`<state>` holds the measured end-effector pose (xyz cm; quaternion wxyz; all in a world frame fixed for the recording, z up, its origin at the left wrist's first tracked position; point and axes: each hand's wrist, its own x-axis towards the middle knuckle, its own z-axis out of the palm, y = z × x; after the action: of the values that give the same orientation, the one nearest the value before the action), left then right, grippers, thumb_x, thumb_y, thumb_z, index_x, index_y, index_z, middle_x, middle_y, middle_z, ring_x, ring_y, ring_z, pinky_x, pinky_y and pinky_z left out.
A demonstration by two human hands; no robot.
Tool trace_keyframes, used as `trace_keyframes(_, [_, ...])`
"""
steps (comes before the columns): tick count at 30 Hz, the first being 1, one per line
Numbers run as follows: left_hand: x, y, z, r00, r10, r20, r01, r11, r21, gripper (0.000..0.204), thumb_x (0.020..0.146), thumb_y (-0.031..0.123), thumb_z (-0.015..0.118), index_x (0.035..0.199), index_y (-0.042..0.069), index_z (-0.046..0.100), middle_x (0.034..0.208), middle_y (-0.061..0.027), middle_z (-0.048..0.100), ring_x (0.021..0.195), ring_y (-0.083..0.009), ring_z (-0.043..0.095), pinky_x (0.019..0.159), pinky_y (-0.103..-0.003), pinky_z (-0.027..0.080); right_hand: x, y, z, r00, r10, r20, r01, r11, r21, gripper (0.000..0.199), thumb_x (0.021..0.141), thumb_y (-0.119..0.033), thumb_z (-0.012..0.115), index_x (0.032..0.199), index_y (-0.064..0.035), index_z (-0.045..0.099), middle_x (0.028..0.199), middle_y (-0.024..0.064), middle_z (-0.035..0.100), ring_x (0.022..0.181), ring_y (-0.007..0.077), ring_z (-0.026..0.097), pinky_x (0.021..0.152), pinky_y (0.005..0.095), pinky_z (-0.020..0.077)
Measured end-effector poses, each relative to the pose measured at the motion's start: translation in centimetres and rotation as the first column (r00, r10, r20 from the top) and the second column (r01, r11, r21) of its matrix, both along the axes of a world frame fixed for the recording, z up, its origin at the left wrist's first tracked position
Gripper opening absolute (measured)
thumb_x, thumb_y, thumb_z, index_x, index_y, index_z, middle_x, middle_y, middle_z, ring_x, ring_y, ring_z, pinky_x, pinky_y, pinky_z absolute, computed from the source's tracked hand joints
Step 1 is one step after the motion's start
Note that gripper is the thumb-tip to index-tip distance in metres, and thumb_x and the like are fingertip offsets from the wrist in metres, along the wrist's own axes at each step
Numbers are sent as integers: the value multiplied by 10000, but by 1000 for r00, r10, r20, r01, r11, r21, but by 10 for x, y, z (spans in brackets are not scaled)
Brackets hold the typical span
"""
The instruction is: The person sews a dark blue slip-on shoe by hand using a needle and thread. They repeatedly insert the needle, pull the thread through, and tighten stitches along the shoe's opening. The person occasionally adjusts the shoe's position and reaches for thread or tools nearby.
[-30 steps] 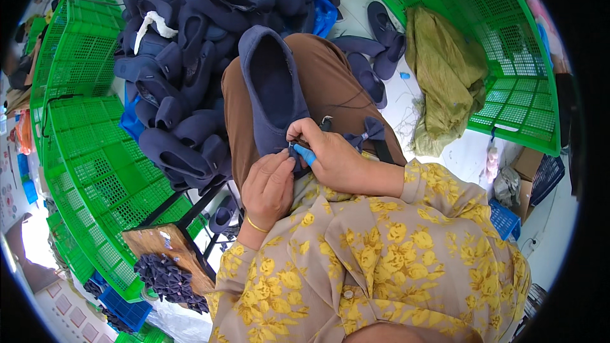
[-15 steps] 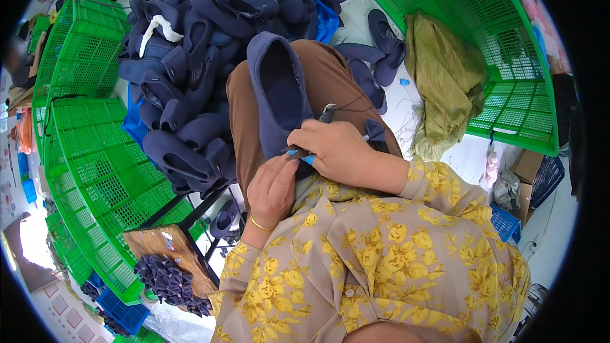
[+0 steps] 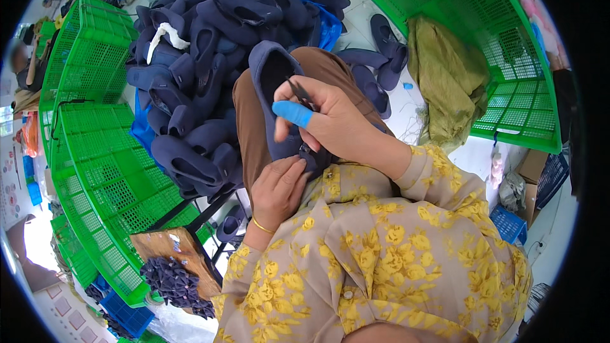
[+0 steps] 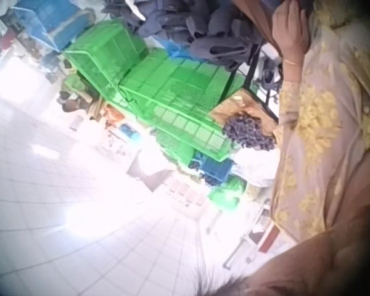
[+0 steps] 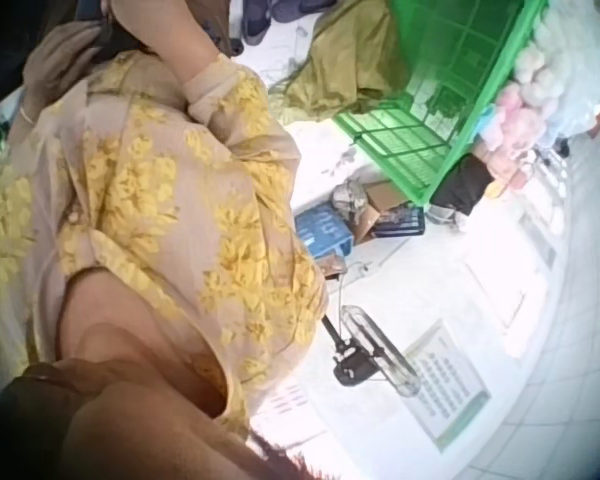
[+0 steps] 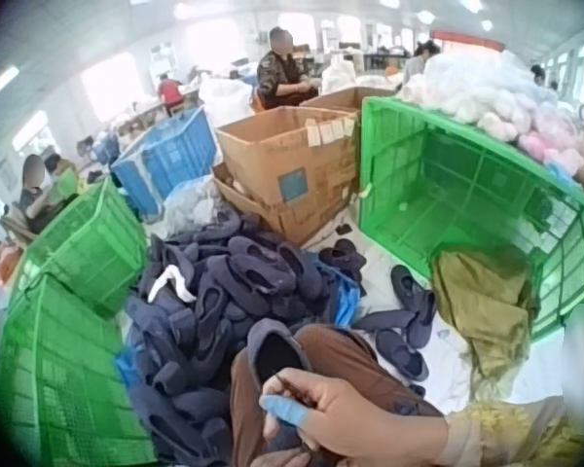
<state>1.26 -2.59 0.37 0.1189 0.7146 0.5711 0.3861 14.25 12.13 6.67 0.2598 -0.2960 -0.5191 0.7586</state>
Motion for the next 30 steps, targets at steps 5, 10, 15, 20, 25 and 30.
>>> trace_keyframes(5, [-15, 34, 32, 996, 84, 15, -83, 992, -91, 332, 814, -42, 597, 1141, 5, 630, 1135, -141, 647, 1022, -330, 605, 881, -390, 485, 16, -4, -5, 995, 54, -89, -61, 996, -69, 113, 1006, -138, 534, 1099, -82, 561, 719, -47, 514, 587, 2, 402, 508, 169, 310])
trace_keyframes(10, [-29, 74, 50, 880, -230, -415, 146, 963, -226, 371, 739, 14, 589, 1100, 64, 661, 1056, -96, 645, 1076, -282, 531, 901, -387, 422, 21, -1, -5, 996, 24, -85, -26, 1000, -16, 96, 986, -108, 546, 1073, -80, 576, 749, -66, 459, 624, 9, 377, 543, 170, 301])
trace_keyframes(15, [-42, 88, 69, 847, -218, -484, 75, 952, -298, 136, 734, 75, 685, 860, 74, 633, 844, -65, 608, 853, -287, 553, 740, -391, 444, 36, 6, 16, 995, -28, -98, 30, 999, 16, 89, 971, -109, 562, 1053, -81, 586, 815, -57, 476, 676, 16, 401, 576, 178, 324])
trace_keyframes(20, [-33, 65, 71, 996, 16, -93, -60, 861, -504, 135, 816, 105, 666, 909, 12, 636, 780, -171, 628, 730, -359, 618, 642, -415, 490, 36, -6, 18, 996, 3, 91, -51, 848, 527, 190, 895, -83, 622, 1077, -48, 579, 868, 28, 565, 739, 131, 538, 654, 271, 437])
trace_keyframes(25, [-30, 46, 67, 962, 134, 238, 125, 558, -820, 151, 910, -6, 563, 1037, -51, 629, 816, -67, 659, 667, -119, 635, 595, -235, 535, 28, -33, -37, 923, 130, 361, -339, 717, 609, 418, 774, 31, 583, 1186, -19, 531, 1039, 199, 605, 914, 408, 625, 788, 464, 518])
trace_keyframes(30, [-53, 69, 77, 875, 367, 314, 9, 638, -770, 103, 939, 49, 578, 995, -4, 647, 810, -27, 650, 642, -55, 584, 531, -187, 487, 28, -38, -43, 820, 204, 534, -518, 660, 544, 410, 789, 17, 583, 1192, -54, 557, 992, 168, 613, 888, 383, 641, 772, 451, 525])
